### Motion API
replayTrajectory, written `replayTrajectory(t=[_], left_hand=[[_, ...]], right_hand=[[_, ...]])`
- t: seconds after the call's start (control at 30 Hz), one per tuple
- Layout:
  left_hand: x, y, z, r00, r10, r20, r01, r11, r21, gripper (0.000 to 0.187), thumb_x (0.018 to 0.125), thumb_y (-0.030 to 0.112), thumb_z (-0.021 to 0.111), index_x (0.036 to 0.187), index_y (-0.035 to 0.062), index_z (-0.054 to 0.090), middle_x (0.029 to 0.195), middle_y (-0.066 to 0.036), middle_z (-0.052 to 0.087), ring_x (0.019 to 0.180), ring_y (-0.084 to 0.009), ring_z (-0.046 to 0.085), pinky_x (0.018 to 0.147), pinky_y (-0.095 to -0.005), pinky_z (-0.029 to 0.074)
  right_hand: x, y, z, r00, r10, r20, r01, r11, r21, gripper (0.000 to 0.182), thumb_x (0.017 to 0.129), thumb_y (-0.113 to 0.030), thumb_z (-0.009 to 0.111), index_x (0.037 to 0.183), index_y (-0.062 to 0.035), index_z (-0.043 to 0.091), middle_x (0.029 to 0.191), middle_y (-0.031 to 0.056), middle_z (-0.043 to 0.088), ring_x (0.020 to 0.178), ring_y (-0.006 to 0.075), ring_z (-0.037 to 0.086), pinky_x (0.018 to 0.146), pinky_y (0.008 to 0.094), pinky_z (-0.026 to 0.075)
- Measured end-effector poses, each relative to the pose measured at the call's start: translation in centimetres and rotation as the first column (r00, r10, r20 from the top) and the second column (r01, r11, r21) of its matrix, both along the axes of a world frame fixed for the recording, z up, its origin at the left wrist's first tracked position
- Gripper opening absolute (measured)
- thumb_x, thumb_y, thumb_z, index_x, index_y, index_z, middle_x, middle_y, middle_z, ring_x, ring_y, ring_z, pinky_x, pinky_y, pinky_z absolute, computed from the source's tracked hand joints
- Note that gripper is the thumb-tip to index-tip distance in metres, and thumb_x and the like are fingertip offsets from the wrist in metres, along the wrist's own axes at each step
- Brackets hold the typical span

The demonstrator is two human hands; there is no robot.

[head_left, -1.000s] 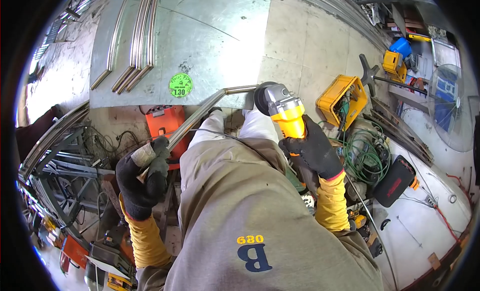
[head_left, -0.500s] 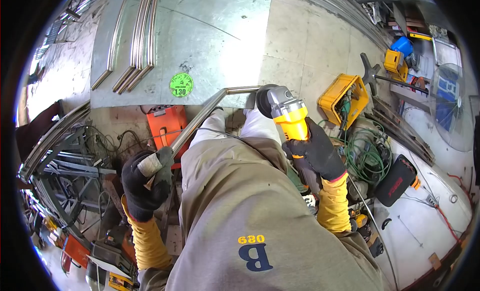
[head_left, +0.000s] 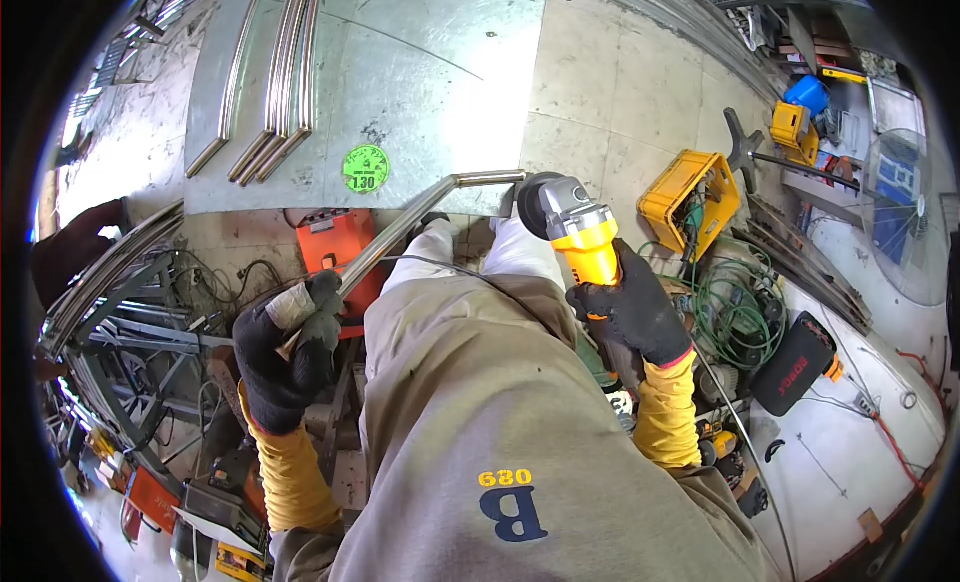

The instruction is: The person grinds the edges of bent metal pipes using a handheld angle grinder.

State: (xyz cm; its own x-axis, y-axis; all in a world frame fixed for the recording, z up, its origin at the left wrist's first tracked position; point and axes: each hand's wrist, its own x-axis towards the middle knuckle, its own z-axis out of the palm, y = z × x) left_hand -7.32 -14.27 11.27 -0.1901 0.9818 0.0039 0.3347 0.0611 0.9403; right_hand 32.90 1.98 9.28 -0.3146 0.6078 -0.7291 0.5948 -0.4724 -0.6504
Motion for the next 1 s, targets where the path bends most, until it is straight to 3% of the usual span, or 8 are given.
replayTrajectory(t=[0.07, 0.33, 0.47, 0.57, 0.63, 0.7, 0.93, 1.0], left_hand=[[-0.3, -0.3, 0.0, 1.000, -0.003, 0.009, 0.004, 1.000, -0.024, 0.040, 0.100, 0.012, 0.059, 0.132, -0.0041, 0.076, 0.087, -0.009, 0.076, 0.073, -0.0155, 0.070, 0.070, -0.0314, 0.057], [0.2, 1.1, 0.3, 0.995, 0.101, 0.018, -0.101, 0.995, -0.006, 0.042, 0.101, 0.015, 0.058, 0.132, -0.0088, 0.074, 0.085, -0.006, 0.073, 0.073, -0.0115, 0.067, 0.070, -0.0295, 0.055], [-0.2, 2.7, 2.0, 0.987, 0.128, 0.093, -0.111, 0.979, -0.170, 0.045, 0.101, 0.014, 0.054, 0.132, -0.0132, 0.073, 0.083, -0.004, 0.070, 0.071, -0.0102, 0.064, 0.071, -0.0292, 0.055], [-0.5, 2.9, 2.1, 0.990, 0.116, 0.080, -0.097, 0.971, -0.217, 0.047, 0.100, 0.013, 0.052, 0.132, -0.0139, 0.073, 0.083, -0.004, 0.070, 0.070, -0.0099, 0.063, 0.070, -0.0288, 0.054], [-0.8, 2.6, 1.7, 0.993, 0.088, 0.075, -0.071, 0.976, -0.207, 0.047, 0.099, 0.012, 0.052, 0.132, -0.0137, 0.073, 0.083, -0.004, 0.070, 0.070, -0.0096, 0.062, 0.069, -0.0284, 0.054], [-0.8, 2.1, 1.0, 0.993, 0.115, 0.016, -0.109, 0.969, -0.222, 0.053, 0.112, 0.034, 0.060, 0.134, -0.0119, 0.073, 0.097, -0.006, 0.078, 0.065, -0.0080, 0.060, 0.061, -0.0272, 0.050], [-0.9, 2.6, 1.0, 0.994, 0.102, 0.043, -0.094, 0.983, -0.159, 0.056, 0.111, 0.040, 0.062, 0.132, -0.0103, 0.075, 0.094, -0.005, 0.075, 0.062, -0.0079, 0.059, 0.060, -0.0268, 0.048], [-0.7, 3.3, 1.5, 0.975, 0.194, 0.112, -0.159, 0.952, -0.260, 0.057, 0.110, 0.041, 0.064, 0.130, -0.0108, 0.075, 0.090, -0.005, 0.074, 0.061, -0.0085, 0.058, 0.059, -0.0271, 0.048]], right_hand=[[0.1, -0.1, 0.1, 0.997, -0.069, -0.034, 0.068, 0.997, -0.019, 0.061, 0.087, -0.024, 0.090, 0.136, 0.0008, 0.063, 0.113, 0.0128, 0.076, 0.097, 0.0224, 0.071, 0.088, 0.0388, 0.059], [-1.2, 1.0, 0.9, 0.993, 0.093, 0.071, -0.097, 0.994, 0.047, 0.062, 0.087, -0.023, 0.091, 0.137, 0.0004, 0.063, 0.113, 0.0137, 0.076, 0.099, 0.0228, 0.072, 0.089, 0.0396, 0.059], [-0.6, 0.1, 0.5, 0.985, 0.126, 0.118, -0.137, 0.986, 0.092, 0.063, 0.085, -0.022, 0.092, 0.137, 0.0002, 0.063, 0.113, 0.0146, 0.076, 0.100, 0.0243, 0.073, 0.090, 0.0402, 0.059], [-0.6, 0.2, 0.5, 0.995, 0.069, 0.070, -0.074, 0.994, 0.075, 0.064, 0.085, -0.023, 0.092, 0.137, 0.0006, 0.063, 0.114, 0.0160, 0.076, 0.100, 0.0264, 0.073, 0.091, 0.0409, 0.059], [-0.9, 0.7, 0.9, 1.000, -0.011, 0.007, 0.011, 0.999, -0.041, 0.066, 0.084, -0.025, 0.091, 0.137, 0.0011, 0.062, 0.115, 0.0174, 0.076, 0.100, 0.0280, 0.074, 0.091, 0.0414, 0.059], [-1.0, 1.3, 0.7, 0.998, 0.042, 0.056, -0.043, 0.999, 0.011, 0.066, 0.084, -0.026, 0.091, 0.137, 0.0012, 0.062, 0.115, 0.0172, 0.076, 0.100, 0.0278, 0.074, 0.091, 0.0411, 0.059], [-0.3, 0.9, 0.2, 0.988, 0.123, 0.092, -0.126, 0.992, 0.031, 0.067, 0.084, -0.027, 0.092, 0.138, 0.0001, 0.062, 0.113, 0.0165, 0.076, 0.101, 0.0273, 0.074, 0.090, 0.0398, 0.059], [-0.4, 0.6, 0.6, 0.987, 0.114, 0.113, -0.117, 0.993, 0.022, 0.067, 0.084, -0.027, 0.092, 0.138, 0.0000, 0.063, 0.113, 0.0167, 0.076, 0.101, 0.0278, 0.074, 0.090, 0.0401, 0.059]])
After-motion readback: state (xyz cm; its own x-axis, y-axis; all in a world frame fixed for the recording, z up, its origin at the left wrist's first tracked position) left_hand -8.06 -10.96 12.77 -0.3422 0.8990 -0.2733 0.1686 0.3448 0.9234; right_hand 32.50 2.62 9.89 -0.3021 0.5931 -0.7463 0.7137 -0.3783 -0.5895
